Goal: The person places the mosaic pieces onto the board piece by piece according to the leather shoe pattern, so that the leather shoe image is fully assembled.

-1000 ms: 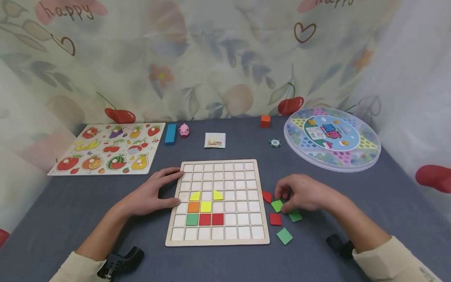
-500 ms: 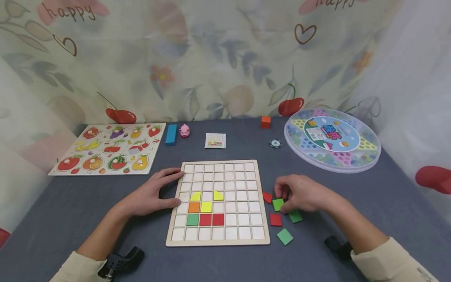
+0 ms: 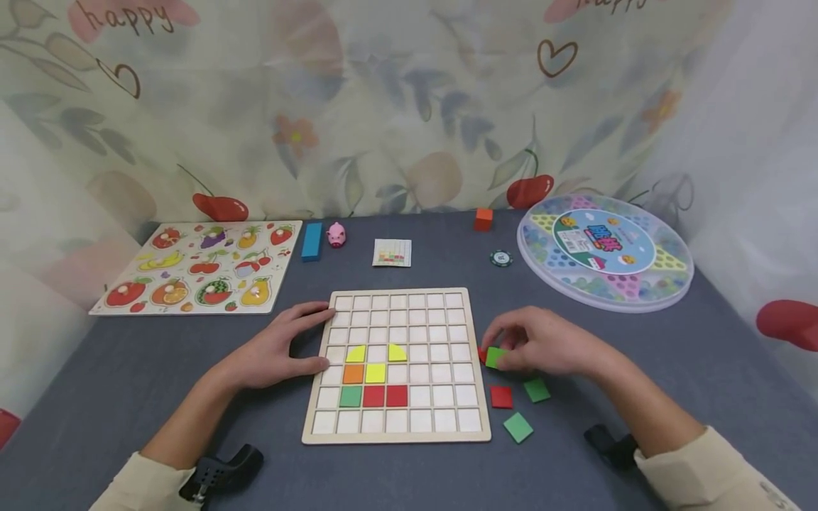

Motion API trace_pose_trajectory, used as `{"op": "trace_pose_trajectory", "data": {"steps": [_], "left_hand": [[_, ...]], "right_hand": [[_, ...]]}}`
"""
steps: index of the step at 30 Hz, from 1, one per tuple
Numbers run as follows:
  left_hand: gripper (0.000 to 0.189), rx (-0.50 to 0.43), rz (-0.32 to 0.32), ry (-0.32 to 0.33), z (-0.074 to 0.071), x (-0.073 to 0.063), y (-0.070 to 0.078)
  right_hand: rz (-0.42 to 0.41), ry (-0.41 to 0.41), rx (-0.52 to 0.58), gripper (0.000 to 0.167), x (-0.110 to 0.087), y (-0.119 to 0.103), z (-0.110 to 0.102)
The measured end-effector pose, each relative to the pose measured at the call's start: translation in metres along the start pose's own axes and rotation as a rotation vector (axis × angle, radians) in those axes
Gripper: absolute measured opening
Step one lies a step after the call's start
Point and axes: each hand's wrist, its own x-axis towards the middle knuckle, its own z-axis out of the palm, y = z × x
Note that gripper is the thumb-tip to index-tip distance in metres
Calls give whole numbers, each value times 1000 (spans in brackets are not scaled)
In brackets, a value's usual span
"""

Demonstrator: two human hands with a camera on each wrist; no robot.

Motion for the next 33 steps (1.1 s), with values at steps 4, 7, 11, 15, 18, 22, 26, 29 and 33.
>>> {"op": "trace_pose_trajectory", "data": {"steps": [4, 7, 11, 15, 18, 22, 26, 29, 33], "left_hand": [[82, -5, 3, -1, 0, 0, 0], [82, -6, 3, -4, 0, 0, 0], [82, -5, 8, -1, 0, 0, -1], [82, -7, 15, 5, 0, 0, 0], [82, -7, 13, 5, 0, 0, 1], [82, -6, 11, 5, 0, 0, 1], [82, -6, 9, 5, 1, 0, 2], [81, -7, 6, 5, 1, 0, 2], [82, -5, 4, 6, 1, 0, 1]], "right_hand": [[-7, 7, 20, 19, 6, -13, 5], [-6, 1, 35, 19, 14, -24, 11], [-2, -27, 57, 16, 25, -40, 23], [1, -54, 63, 13, 36, -52, 35], [-14, -83, 62, 13, 44, -57, 45], [-48, -116, 56, 15, 51, -61, 57], [-52, -109, 19, 15, 55, -64, 62], [-37, -93, -11, 17, 55, -67, 63], [-42, -74, -51, 18, 56, -69, 65]]}}
